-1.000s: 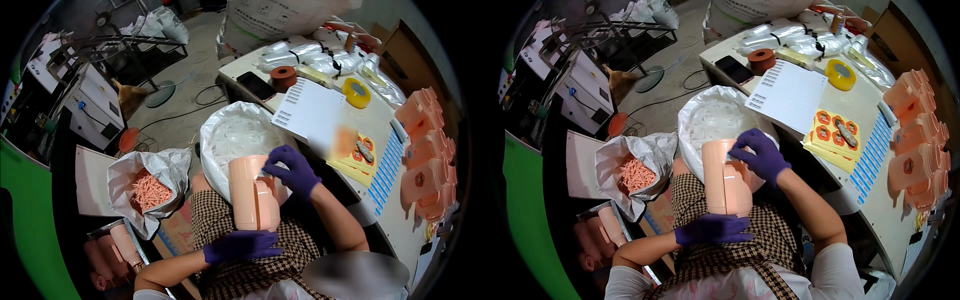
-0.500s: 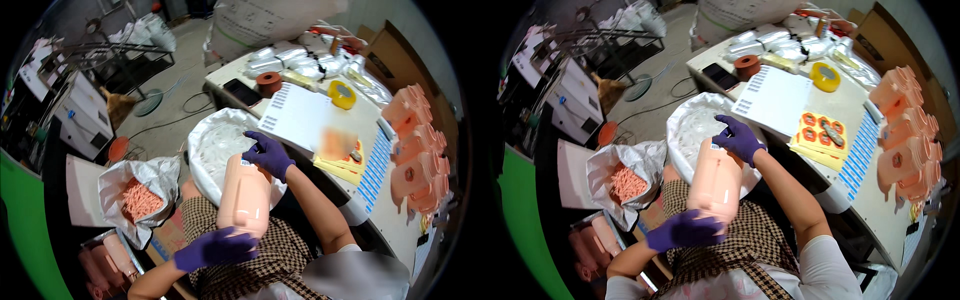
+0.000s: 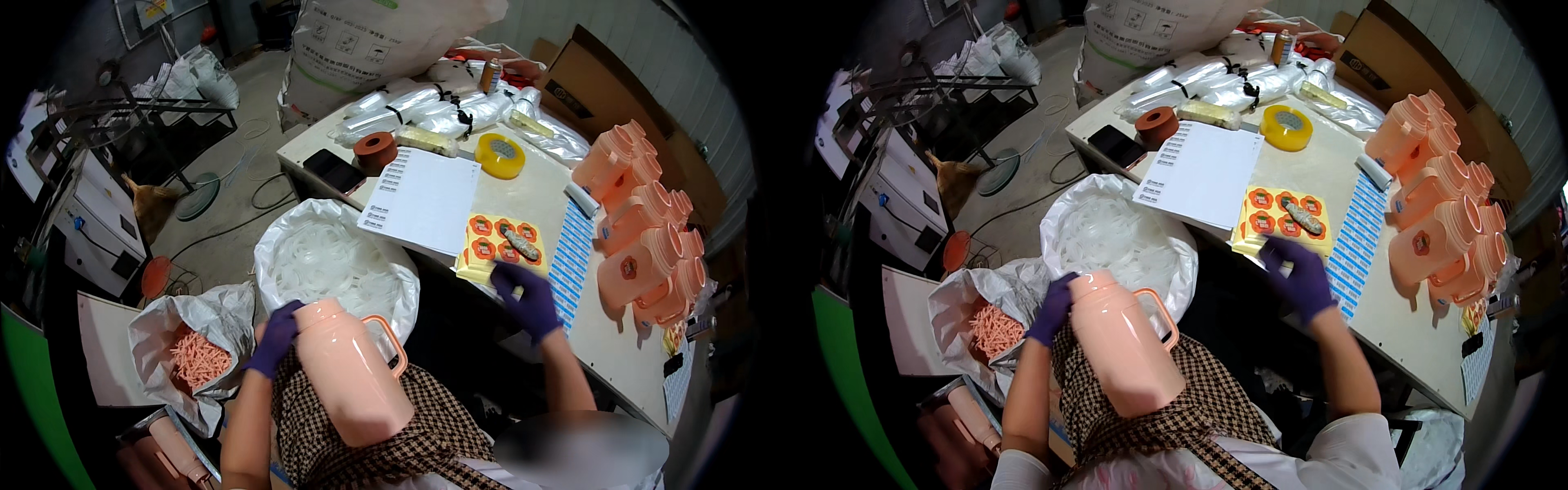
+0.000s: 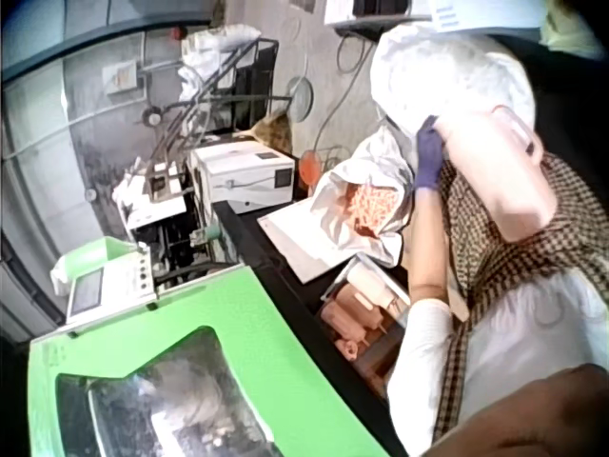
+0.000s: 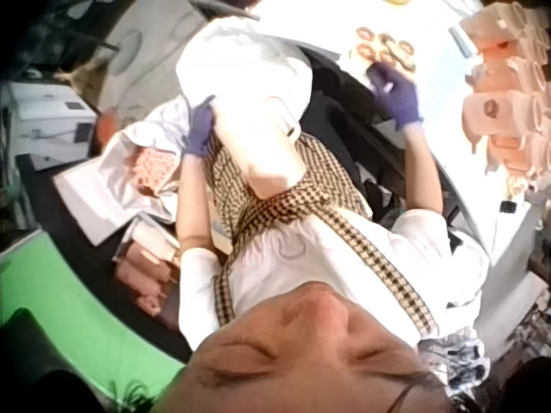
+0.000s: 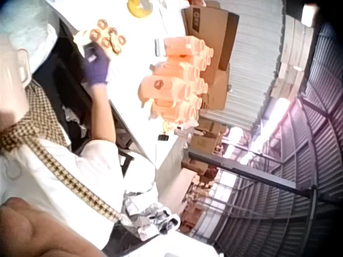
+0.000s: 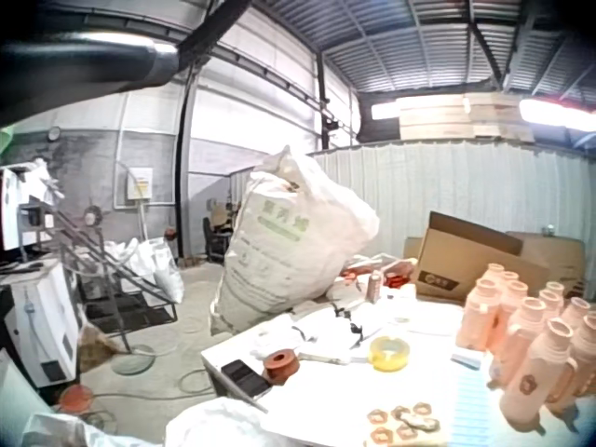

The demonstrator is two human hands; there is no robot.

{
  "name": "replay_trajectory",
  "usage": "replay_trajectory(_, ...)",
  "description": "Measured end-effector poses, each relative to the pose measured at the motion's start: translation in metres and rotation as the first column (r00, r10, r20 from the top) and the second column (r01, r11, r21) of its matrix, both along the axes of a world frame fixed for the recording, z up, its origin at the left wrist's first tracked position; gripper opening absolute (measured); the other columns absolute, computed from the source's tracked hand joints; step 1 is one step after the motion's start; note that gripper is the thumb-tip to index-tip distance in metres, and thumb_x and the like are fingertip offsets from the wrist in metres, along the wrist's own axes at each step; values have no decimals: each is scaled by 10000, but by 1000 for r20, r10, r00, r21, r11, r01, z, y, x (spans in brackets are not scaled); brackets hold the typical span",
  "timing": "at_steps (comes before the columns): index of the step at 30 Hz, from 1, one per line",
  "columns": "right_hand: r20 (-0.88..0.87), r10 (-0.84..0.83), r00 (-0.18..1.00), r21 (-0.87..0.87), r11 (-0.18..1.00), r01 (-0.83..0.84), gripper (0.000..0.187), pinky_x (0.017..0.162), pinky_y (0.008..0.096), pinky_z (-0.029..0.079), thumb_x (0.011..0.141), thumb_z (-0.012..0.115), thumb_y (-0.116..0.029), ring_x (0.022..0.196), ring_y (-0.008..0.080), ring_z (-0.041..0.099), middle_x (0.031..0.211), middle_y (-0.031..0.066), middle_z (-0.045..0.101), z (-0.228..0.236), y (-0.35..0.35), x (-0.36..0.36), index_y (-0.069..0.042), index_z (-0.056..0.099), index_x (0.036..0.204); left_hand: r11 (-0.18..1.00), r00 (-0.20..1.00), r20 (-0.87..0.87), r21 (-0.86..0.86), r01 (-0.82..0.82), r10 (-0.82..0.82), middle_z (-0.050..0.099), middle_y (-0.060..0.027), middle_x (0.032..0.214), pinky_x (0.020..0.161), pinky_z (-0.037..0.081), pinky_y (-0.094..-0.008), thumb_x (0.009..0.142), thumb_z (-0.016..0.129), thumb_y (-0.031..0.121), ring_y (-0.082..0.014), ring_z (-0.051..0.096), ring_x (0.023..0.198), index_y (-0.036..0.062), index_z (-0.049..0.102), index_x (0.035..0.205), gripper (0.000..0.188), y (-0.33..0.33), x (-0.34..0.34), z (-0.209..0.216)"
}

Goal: The person applies adhesive labels and marker annotations to plastic jugs, while periodically retrieving and cleaning components from a manufacturing machine.

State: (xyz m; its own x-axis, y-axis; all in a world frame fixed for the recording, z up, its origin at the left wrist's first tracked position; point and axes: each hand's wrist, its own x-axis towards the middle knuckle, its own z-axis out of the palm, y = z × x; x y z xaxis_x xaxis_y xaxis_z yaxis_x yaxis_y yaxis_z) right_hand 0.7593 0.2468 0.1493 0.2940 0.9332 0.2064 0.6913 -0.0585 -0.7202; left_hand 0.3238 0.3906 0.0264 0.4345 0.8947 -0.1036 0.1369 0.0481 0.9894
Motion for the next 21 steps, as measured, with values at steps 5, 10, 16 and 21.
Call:
replay_trajectory(5,498,-94,862,-172,964,204,440,868,465,517,845,707,-334,988,399,612,1117,201,621,-39,40,114,-124,628,1223,985,996,13,149,83,-86,655,-113,1199,980,465,-320,822,536,62,-195,591,1142,-7,630,1229,423,14,44,-9)
replay_trajectory(10,667,-39,744,-21,997,72,386,713,438,553,804,707,-145,858,345,653,1021,149,632,-57,25,91,-111,638,1182,879,940,-338,462,119,51,576,-154,1354,1018,463,-375,756,541,-12,-304,553,1261,68,624,1267,523,0,51,69)
replay_trajectory(16,427,-137,894,124,988,92,392,706,381,550,860,694,-232,826,282,669,995,109,633,-30,26,63,-174,668,1247,482,899,-366,759,438,-241,554,-169,1364,1050,447,-469,787,667,75,-362,518,1269,70,591,1319,538,-21,186,128)
replay_trajectory(21,453,-40,891,-64,995,77,337,703,391,535,909,669,-344,816,274,654,980,98,615,-43,36,64,-192,708,1207,329,852,-485,785,524,-198,558,-193,1357,1124,357,-480,809,673,223,-331,505,1299,-1,559,1308,558,-32,296,77)
